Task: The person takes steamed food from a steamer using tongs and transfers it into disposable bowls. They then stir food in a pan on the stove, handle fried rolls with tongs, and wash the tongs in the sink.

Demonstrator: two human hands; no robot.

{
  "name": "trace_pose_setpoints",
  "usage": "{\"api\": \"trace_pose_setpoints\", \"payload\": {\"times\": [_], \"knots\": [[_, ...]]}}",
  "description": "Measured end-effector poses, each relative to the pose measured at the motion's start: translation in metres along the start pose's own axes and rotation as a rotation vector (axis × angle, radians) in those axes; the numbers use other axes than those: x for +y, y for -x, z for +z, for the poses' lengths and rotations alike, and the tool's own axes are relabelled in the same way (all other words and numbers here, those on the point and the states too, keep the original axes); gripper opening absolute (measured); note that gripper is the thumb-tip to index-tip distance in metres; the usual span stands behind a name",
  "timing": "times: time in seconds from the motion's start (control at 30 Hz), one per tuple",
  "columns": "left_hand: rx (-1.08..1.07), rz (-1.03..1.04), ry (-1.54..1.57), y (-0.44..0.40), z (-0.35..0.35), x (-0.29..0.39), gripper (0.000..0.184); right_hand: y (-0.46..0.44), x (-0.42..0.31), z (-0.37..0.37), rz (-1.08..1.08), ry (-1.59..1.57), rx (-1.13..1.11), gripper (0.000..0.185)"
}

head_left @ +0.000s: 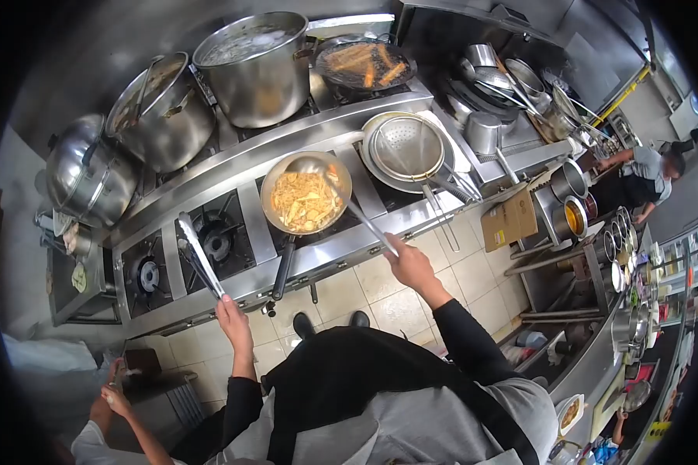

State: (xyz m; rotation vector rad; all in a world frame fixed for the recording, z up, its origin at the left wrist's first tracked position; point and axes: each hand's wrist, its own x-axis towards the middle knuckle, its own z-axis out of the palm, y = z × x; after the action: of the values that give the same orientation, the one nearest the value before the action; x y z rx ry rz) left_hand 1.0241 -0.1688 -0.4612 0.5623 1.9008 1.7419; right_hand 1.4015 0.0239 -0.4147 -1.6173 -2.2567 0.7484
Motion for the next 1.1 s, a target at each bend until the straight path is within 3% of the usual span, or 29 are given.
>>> {"api": "trace_pose_setpoints", "payload": {"times": [0.1,0.17,0.23,0.27,0.37,0.53,0.6,0.63,0.7,0.73,0.77,0.8,0.83,0.87,0.93,0.97,1.0,1.03,1.1], "knots": [[-0.009,-0.004,0.011,-0.005,-0.003,-0.001,0.033,0.002,0.022,0.036,-0.132,-0.316,0.080,0.049],[0.024,-0.015,0.017,-0.003,-0.005,0.004,0.033,0.000,0.034,0.041,0.017,-0.744,-0.110,0.044],[0.037,-0.007,-0.004,0.002,-0.003,0.010,0.034,0.003,0.017,-0.004,0.340,-1.309,-0.456,0.039],[0.050,-0.003,-0.032,0.007,0.001,0.015,0.035,0.004,0.008,-0.003,0.370,-1.306,-0.387,0.034],[0.053,-0.001,-0.083,0.021,-0.011,0.008,0.040,-0.008,-0.005,-0.004,0.457,-1.337,-0.485,0.030],[0.102,-0.064,0.017,0.023,-0.007,0.001,0.040,-0.012,-0.051,0.087,0.542,-1.568,-0.632,0.023],[0.125,-0.066,0.000,0.022,0.001,0.004,0.039,-0.020,-0.068,0.148,0.372,-1.716,-0.642,0.031],[0.064,-0.077,0.029,0.020,-0.004,-0.001,0.040,-0.020,-0.088,0.163,0.432,-1.665,-0.590,0.034],[0.069,-0.022,-0.020,0.029,0.001,0.014,0.042,-0.029,-0.093,0.168,0.192,-1.214,-0.531,0.040],[0.093,-0.012,-0.068,0.032,0.001,0.021,0.042,-0.036,-0.078,0.182,-0.109,-0.678,-0.173,0.051],[0.115,0.005,-0.114,0.031,-0.003,0.025,0.042,-0.033,-0.071,0.130,-0.325,-0.563,0.072,0.051],[0.108,0.009,-0.133,0.022,-0.024,0.011,0.043,-0.046,-0.032,0.047,-0.177,-0.314,0.285,0.043],[0.110,0.008,-0.171,0.024,-0.026,0.019,0.041,-0.048,-0.002,0.007,0.097,-0.332,0.321,0.039],[0.115,0.003,-0.147,0.024,-0.028,0.025,0.040,-0.050,0.024,-0.028,0.127,-0.147,0.544,0.040],[0.105,0.010,-0.093,0.013,-0.037,0.024,0.037,-0.060,0.106,-0.049,0.335,0.226,0.547,0.054],[0.085,0.018,-0.059,0.003,-0.046,0.016,0.036,-0.066,0.132,-0.054,0.500,0.232,0.287,0.061],[0.061,0.031,-0.020,-0.007,-0.045,0.015,0.035,-0.072,0.139,-0.062,0.607,-0.165,-0.031,0.057],[0.061,0.055,-0.017,-0.017,-0.042,0.014,0.034,-0.067,0.141,-0.052,0.821,-0.870,-0.127,0.044],[0.054,0.102,-0.028,-0.035,-0.034,0.026,0.032,-0.060,0.143,-0.050,0.576,-1.218,-0.105,0.018]]}}
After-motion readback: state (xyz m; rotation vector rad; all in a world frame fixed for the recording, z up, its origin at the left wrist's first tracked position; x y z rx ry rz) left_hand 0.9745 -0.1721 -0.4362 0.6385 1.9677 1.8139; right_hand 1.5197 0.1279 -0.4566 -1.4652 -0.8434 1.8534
